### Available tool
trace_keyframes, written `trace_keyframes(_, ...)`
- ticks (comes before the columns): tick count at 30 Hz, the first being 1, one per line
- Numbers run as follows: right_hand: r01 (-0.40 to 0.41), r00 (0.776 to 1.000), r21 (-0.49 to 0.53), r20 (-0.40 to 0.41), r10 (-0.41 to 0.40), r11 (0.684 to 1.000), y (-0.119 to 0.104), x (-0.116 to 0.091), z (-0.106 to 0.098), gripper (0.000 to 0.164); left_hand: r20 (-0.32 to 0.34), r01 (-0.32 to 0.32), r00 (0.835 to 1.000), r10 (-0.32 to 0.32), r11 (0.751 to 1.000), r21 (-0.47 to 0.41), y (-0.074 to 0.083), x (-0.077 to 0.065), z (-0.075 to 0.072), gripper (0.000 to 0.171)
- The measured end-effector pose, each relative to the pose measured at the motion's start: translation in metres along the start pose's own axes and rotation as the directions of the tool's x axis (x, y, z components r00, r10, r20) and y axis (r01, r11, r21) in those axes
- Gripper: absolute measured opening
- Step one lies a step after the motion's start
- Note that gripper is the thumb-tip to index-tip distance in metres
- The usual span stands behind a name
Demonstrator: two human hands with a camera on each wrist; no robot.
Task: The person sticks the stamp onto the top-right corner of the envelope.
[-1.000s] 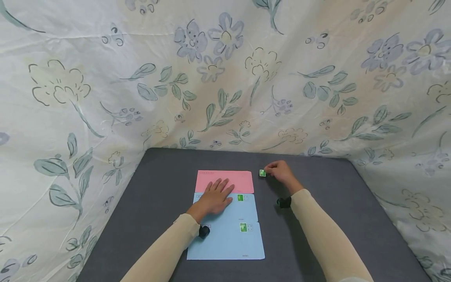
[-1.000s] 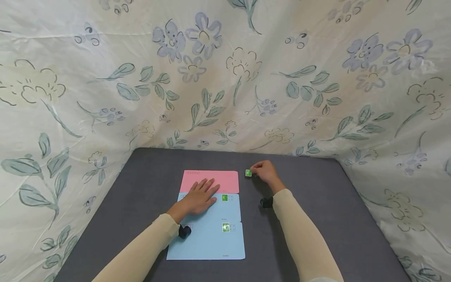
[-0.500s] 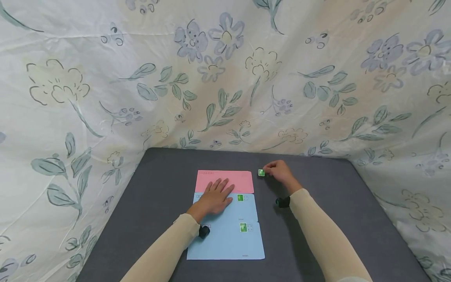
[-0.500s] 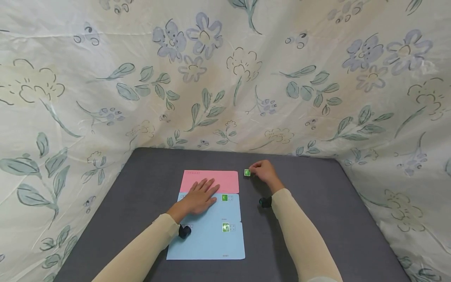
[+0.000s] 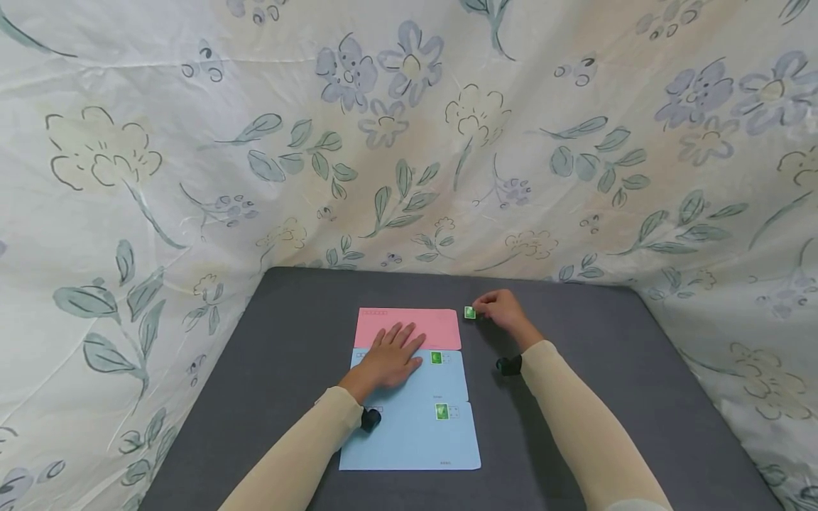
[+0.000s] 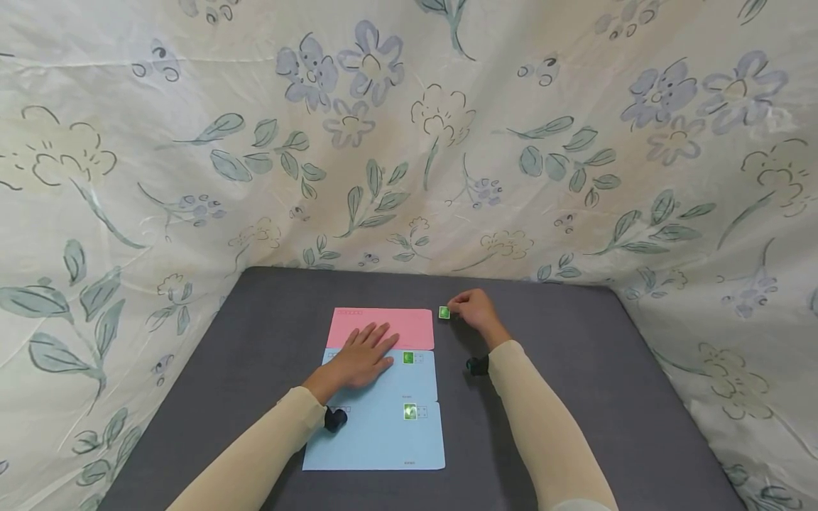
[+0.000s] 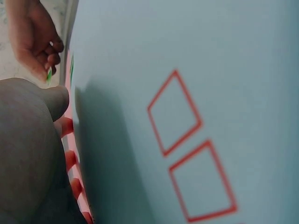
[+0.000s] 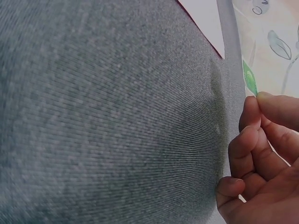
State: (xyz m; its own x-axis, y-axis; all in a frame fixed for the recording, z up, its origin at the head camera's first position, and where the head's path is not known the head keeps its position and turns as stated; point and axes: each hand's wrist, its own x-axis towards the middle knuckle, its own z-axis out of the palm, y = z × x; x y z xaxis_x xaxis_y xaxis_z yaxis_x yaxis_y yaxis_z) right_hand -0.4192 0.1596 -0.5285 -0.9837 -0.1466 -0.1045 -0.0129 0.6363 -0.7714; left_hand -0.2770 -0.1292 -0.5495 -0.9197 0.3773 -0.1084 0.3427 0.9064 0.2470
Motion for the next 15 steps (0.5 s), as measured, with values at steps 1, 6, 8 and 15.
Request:
trace_keyframes(1, 0.000, 1.000, 0.000, 0.001, 0.000, 1.000, 0.0000, -0.0002, 0.0003, 0.023, -0.003, -0.001, 1.000, 0.001, 1.000, 0.001, 0.0003, -0.0003, -0.0004, 0.065)
trace_keyframes(6, 0.004, 1.000, 0.011, 0.004, -0.004, 1.000, -0.0007, -0.0018, 0.0002, 0.023, -0.002, -0.005, 1.000, 0.005, 1.000, 0.003, 0.0025, -0.0029, -0.0036, 0.065)
trace_keyframes(8, 0.005, 1.000, 0.017, 0.003, -0.005, 1.000, -0.0017, -0.0024, -0.0003, 0.023, -0.002, -0.006, 1.000, 0.006, 1.000, 0.003, 0.0029, -0.0032, -0.0045, 0.065)
trace_keyframes(15, -0.008, 1.000, 0.023, 0.001, 0.008, 1.000, -0.0042, -0.0014, 0.0003, 0.022, 0.006, 0.002, 1.000, -0.002, 1.000, -0.007, 0.0028, -0.0024, -0.0044, 0.065)
